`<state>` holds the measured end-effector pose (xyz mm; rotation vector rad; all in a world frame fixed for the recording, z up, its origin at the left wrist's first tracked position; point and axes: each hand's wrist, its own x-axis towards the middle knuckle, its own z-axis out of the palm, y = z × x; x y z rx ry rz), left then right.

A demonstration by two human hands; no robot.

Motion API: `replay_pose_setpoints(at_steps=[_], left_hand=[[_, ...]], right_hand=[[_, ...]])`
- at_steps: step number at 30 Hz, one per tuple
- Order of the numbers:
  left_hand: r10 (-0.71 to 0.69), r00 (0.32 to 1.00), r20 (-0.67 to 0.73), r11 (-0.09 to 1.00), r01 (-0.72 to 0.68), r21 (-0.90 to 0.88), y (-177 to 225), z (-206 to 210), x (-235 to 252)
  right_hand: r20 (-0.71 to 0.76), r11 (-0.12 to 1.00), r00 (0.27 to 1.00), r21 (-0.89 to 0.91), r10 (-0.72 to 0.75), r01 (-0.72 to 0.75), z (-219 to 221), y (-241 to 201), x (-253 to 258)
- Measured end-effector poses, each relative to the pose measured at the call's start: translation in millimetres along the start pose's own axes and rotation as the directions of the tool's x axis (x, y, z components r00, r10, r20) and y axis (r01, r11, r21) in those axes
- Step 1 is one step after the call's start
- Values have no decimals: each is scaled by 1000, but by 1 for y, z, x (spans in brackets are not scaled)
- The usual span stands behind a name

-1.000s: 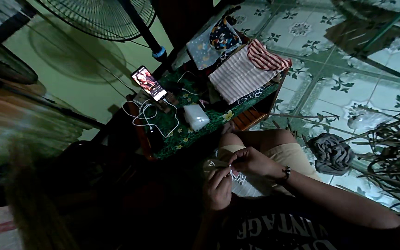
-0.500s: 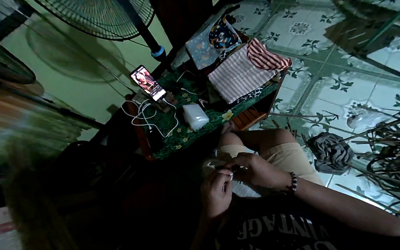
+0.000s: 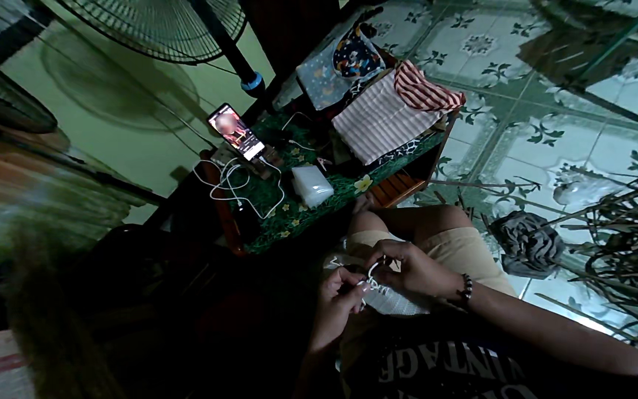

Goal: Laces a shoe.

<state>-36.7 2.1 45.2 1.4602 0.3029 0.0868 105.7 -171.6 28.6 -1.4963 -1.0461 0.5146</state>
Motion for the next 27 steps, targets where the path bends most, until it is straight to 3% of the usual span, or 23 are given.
replay_pose_setpoints(at_steps=[4, 10, 16, 22, 27], left_hand=[[-26, 999, -32, 998, 24, -64, -2, 0, -1], [20, 999, -25, 999, -21, -47, -6, 2, 0], [50, 998, -37, 997, -52, -54, -7, 5, 1], [42, 982, -185, 997, -54, -57, -9, 4, 2], [134, 943, -305, 991, -135, 17, -13, 5, 3]], right_hand=[[-102, 995, 994, -91, -36, 26, 0, 6, -7], [-65, 989, 998, -147, 22, -32, 7, 6, -16], [-31, 995, 996, -59, 85, -86, 6, 3, -14], [25, 989, 996, -121, 88, -84, -3, 0, -21], [111, 960, 991, -276, 72, -39, -10, 2, -29]])
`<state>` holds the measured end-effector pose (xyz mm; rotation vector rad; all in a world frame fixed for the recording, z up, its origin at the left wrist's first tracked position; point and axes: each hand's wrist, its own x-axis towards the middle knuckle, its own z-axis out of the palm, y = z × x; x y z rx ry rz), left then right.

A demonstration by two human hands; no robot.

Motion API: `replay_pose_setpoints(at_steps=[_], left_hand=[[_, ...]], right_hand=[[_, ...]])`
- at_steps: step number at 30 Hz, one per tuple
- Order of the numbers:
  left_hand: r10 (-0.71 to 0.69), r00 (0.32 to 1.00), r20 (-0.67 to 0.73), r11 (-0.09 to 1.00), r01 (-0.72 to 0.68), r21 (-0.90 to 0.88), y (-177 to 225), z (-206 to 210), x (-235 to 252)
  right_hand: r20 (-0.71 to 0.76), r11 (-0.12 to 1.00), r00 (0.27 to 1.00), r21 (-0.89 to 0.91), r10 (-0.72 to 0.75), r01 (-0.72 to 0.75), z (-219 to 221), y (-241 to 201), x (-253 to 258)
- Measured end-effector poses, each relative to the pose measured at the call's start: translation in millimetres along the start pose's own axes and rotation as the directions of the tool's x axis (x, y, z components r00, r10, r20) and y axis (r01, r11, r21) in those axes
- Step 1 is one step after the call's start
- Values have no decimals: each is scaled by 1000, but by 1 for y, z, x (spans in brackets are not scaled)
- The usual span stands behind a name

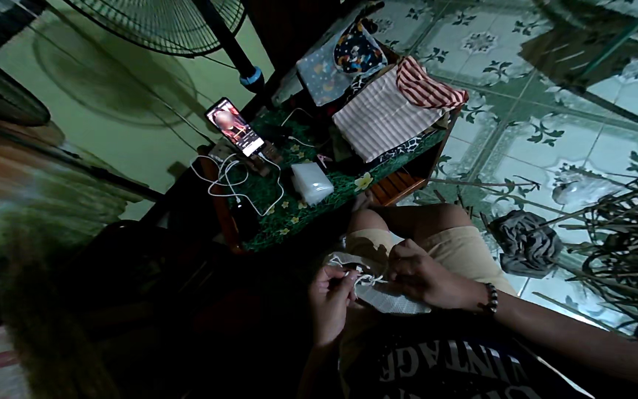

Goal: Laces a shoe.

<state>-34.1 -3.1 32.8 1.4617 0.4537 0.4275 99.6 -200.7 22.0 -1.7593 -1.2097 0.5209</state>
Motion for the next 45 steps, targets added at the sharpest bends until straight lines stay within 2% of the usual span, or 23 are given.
replay_pose_setpoints(at_steps=[4, 9, 14, 19, 22, 26, 29, 31, 34, 36, 42, 45], left_hand=[[87, 995, -56, 995, -83, 62, 1, 4, 2], [98, 989, -114, 995, -93, 48, -3, 7, 4], [-12, 999, 35, 998, 10, 69, 8, -4, 5], [-96, 991, 92, 989, 106, -108, 7, -5, 1], [-107, 990, 93, 973, 124, -196, 3, -5, -3], [-116, 983, 143, 951, 151, -271, 2, -6, -4], [-129, 970, 207, 926, 192, -326, 3, -6, -4], [-144, 959, 244, 955, 200, -221, 6, -8, -3], [-197, 940, 280, 975, 157, 159, 20, -9, 0], [-205, 935, 289, 946, 113, 304, 25, -9, 1], [-253, 906, 341, 919, 115, 376, 27, -12, 4], [-233, 915, 329, 942, 129, 310, 24, -15, 5]], right_hand=[[88, 999, 996, -37, -13, 17, -5, -6, -3], [125, 996, 991, -72, -38, 47, -7, -9, -4], [-6, 996, 998, -64, -56, 55, -4, 1, -10], [-146, 1000, 989, -14, -24, 22, -2, 10, -11], [-180, 987, 984, 160, 20, 9, -2, 8, -10], [-91, 903, 989, 423, 115, -66, 2, 9, -9], [-49, 856, 991, 511, 123, -81, 9, 16, -7], [-39, 844, 990, 527, 138, -97, 11, 17, -6], [-33, 845, 989, 525, 142, -103, 10, 16, -6], [-24, 851, 991, 515, 130, -99, 10, 17, -6], [-8, 883, 998, 467, 59, -48, 10, 21, -6], [14, 906, 999, 422, 31, -34, 9, 21, -6]])
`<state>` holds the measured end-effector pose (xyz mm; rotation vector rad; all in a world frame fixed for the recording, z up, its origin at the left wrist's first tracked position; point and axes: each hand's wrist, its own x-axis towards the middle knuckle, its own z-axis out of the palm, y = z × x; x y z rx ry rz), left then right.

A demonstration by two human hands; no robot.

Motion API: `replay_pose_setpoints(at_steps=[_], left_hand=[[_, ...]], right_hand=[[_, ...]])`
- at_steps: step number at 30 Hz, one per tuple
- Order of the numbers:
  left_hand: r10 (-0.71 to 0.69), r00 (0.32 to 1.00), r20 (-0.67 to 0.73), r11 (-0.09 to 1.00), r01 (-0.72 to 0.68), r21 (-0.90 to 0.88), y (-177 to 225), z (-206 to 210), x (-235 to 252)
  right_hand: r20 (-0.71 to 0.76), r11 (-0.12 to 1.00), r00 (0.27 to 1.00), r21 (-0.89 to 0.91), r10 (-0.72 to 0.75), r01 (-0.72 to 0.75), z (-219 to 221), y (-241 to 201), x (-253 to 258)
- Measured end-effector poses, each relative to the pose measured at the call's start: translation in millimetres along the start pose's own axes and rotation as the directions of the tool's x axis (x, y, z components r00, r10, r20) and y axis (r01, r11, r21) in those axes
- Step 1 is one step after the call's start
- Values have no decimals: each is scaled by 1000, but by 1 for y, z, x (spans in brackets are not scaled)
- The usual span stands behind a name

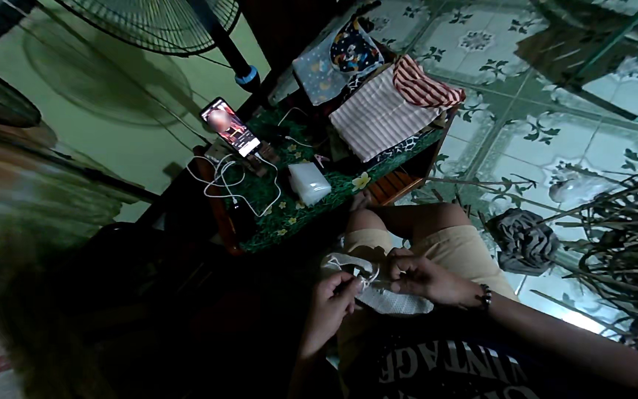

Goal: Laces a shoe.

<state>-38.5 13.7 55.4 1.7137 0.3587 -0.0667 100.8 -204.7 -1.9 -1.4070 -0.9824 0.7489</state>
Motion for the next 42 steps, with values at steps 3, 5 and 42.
replay_pose_setpoints(at_steps=[3, 5, 42], left_hand=[[-11, 1000, 3, 989, 11, -148, -5, -5, 0], [-27, 1000, 6, 977, 28, -213, -8, -6, 0], [161, 877, -453, 970, -55, 239, -27, -10, 10]], right_hand=[[16, 1000, 1000, -2, -15, 15, -2, 1, -1], [25, 1000, 1000, 0, -13, 13, -5, 0, 0], [65, 891, 889, -16, 454, -454, -17, 1, -20]])
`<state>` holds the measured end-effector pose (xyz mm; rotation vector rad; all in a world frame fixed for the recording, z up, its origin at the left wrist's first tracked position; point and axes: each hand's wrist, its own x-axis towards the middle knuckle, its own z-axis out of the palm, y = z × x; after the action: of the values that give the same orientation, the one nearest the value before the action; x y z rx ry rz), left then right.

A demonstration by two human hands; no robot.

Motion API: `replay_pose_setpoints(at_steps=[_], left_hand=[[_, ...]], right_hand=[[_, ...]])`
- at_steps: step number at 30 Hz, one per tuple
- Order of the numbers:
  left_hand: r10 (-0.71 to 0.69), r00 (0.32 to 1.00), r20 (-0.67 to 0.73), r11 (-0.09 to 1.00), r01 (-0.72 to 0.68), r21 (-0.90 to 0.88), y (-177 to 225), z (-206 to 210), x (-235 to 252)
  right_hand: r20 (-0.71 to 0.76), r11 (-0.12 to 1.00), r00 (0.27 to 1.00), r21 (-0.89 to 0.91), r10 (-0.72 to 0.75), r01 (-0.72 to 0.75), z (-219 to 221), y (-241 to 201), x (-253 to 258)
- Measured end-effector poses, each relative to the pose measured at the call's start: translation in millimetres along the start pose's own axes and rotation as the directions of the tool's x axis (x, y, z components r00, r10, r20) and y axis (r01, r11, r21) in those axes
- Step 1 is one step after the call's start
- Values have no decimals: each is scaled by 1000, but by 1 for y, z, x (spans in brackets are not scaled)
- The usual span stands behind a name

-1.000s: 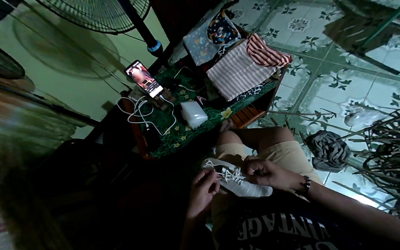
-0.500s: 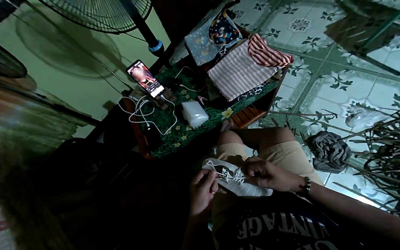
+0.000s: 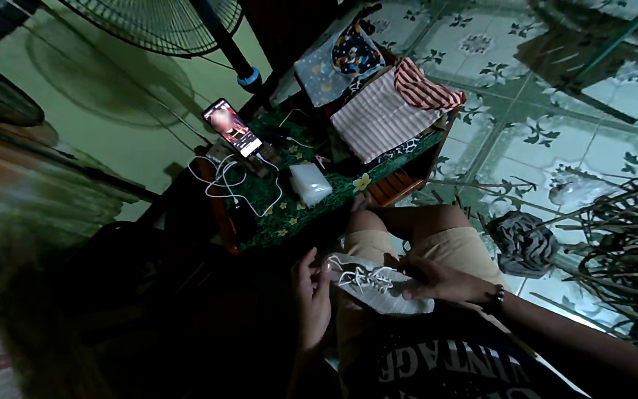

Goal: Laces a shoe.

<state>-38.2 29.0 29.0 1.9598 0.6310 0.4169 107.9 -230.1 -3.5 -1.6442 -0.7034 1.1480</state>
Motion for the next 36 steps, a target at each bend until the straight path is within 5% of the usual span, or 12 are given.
replay_pose_setpoints(at_steps=[5, 11, 16, 19, 24, 27, 32, 36], left_hand=[[-243, 961, 132, 962, 256, -96, -1, 7, -2], [-254, 967, 11, 861, 231, -453, -3, 12, -1], [-304, 943, 134, 800, 329, -502, 30, 18, -10], [-242, 963, 121, 785, 267, -559, 38, 26, -18], [-147, 983, -113, 799, 51, -599, 24, 25, -22], [-185, 961, -204, 795, 24, -606, 19, 0, -21], [-235, 914, -332, 868, 43, -495, 5, -83, -33], [-351, 824, -445, 936, 297, -190, 1, -167, -62]], right_hand=[[-22, 997, 1000, 73, -6, 7, 11, -4, 2], [-162, 953, 979, 256, -121, 161, 23, -9, -1], [-282, 929, 943, 270, -175, 254, 37, -22, 9], [-277, 923, 931, 236, -236, 304, 45, -27, 16], [-108, 881, 905, 209, -411, 425, 60, -34, 27], [75, 861, 879, 255, -471, 440, 66, -34, 36], [153, 932, 929, 191, -338, 308, 66, -29, 42], [142, 967, 968, 180, -207, 180, 57, -27, 45]])
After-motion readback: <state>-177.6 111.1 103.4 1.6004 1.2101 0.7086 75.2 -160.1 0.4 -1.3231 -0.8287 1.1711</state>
